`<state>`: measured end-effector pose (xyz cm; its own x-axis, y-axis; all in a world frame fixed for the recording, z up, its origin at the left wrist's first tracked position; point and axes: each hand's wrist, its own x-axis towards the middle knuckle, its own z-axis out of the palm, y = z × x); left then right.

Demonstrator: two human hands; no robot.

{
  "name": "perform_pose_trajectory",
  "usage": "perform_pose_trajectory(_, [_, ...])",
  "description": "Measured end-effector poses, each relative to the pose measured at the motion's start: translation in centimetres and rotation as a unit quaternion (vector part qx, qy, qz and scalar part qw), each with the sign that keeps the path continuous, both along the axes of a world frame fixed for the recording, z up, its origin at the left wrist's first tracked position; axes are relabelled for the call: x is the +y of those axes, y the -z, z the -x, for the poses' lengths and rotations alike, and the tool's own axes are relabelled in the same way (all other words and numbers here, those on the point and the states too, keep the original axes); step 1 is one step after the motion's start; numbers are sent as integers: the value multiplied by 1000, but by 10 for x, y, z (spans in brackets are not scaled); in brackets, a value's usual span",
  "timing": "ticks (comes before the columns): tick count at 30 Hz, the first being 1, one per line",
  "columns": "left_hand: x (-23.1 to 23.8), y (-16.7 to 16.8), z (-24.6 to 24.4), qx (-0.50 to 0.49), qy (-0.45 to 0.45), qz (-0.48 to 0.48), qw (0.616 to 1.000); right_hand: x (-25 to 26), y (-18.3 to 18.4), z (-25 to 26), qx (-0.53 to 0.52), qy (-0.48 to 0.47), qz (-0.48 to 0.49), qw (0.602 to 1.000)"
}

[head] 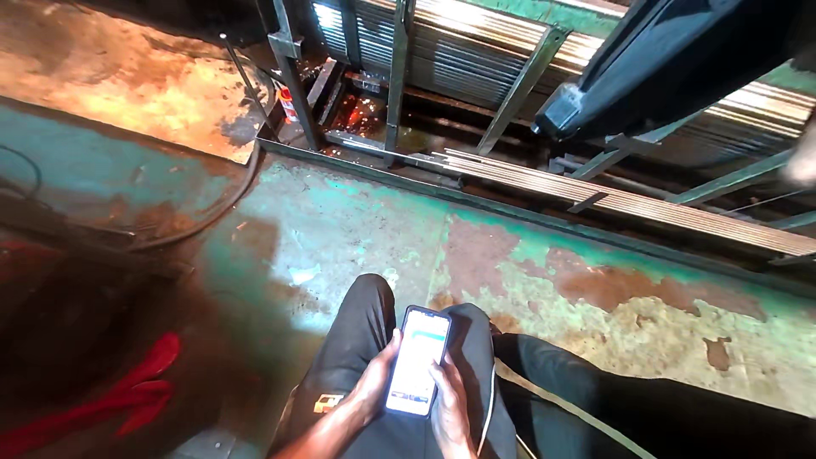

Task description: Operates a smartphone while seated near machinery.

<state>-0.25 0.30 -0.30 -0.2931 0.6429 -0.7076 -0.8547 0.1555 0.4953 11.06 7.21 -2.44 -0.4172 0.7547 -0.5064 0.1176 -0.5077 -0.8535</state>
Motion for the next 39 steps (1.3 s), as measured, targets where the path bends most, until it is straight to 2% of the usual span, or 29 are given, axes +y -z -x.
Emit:
perform_pose_trajectory(13, [1, 2, 0, 0, -8, 5, 1000, -5, 2, -4, -68, -71, -150, 984])
perform_pose_trajectory(16, [1, 6, 1, 6, -10, -9, 1000, -1, 6, -4, -69, -84, -234, 966])
perform_pose_trajectory(20, [3, 3, 5, -12, -48, -19, 999, 3, 9, -4, -75, -49, -322, 943])
perform_pose_trajectory(27, [3, 3, 4, -16, -60, -16, 998, 0, 2, -2, -144, -46, -482, 863])
perform_pose_trajectory(31, [3, 5, 4, -12, -58, -19, 998, -4, 1, -3, -153, -49, -520, 839])
perform_pose_trajectory(35, [4, 2, 4, -6, -57, -4, 998, -8, 1, -4, -117, -52, -540, 832])
perform_pose_trajectory(39, [4, 3, 4, -13, -44, -5, 999, -8, 2, -5, -123, -73, -544, 826])
